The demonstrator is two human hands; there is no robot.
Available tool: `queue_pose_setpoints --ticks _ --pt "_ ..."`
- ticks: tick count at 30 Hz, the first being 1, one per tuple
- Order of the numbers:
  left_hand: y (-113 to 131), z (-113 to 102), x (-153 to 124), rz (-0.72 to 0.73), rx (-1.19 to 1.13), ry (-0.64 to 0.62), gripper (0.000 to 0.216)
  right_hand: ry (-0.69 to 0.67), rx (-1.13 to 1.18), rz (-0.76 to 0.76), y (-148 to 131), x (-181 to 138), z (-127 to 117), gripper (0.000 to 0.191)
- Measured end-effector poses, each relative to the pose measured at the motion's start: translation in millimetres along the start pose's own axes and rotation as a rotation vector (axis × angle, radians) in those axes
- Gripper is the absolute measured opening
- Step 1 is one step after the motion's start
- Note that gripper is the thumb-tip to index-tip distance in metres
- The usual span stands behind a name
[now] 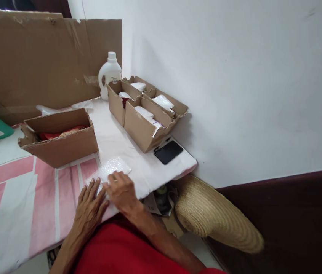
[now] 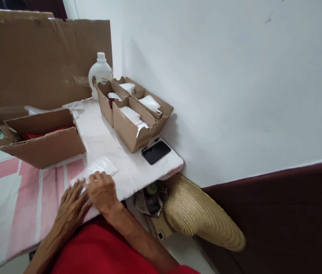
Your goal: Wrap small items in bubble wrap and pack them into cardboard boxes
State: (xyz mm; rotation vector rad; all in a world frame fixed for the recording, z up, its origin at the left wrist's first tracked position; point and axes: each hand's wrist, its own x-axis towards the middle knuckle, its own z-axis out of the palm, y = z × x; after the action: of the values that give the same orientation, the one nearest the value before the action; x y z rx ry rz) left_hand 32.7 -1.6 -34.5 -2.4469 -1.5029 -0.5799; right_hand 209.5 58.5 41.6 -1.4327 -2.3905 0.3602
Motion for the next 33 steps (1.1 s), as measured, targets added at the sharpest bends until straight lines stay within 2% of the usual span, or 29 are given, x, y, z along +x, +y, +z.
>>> queue_pose_setpoints --ticks 2,4,8,12,15,21,27,30,33 --pt "-4.8 7.2 -4.1 0.063 -0.01 0.096 0.053 0.006 0.066 -0.307 -12.2 5.3 12.7 0.043" --pt "-7.7 11.4 -5.7 0.092 -0.01 0.15 0.055 -0.01 0.098 -0.443 -14.6 10.6 28.1 0.057" --pt "-4.3 4.6 0.8 0.026 0.008 0.059 0.051 -0.064 0.068 -0.35 16.6 12.6 44.8 0.075" --pt "1.9 -10.0 10.7 -0.047 0.002 -0.046 0.05 -0.051 -0.013 -0.208 62.7 5.8 38.9 0.079" --pt "-1.0 -20.5 14.5 -0.046 -0.041 -0.083 0.054 -0.052 -0.061 -0.131 81.1 3.4 35.2 0.081" --pt "-27.7 -37.8 22.7 0.07 -0.227 -0.167 0.072 -0.08 -0.08 -0.186 90.2 9.9 36.6 0.088" --pt "-47.4 -30.4 33.0 0.218 -0.038 -0.135 0.039 -0.114 -0.093 -0.247 99.1 24.6 29.8 0.09" --pt "-47.4 -30.6 34.4 0.28 -0.006 -0.12 0.038 -0.119 -0.089 -0.275 98.6 36.3 25.6 0.086" --pt "-40.5 -36.8 34.5 0.281 0.006 -0.098 0.039 -0.049 -0.053 -0.28 90.9 41.6 15.9 0.08"
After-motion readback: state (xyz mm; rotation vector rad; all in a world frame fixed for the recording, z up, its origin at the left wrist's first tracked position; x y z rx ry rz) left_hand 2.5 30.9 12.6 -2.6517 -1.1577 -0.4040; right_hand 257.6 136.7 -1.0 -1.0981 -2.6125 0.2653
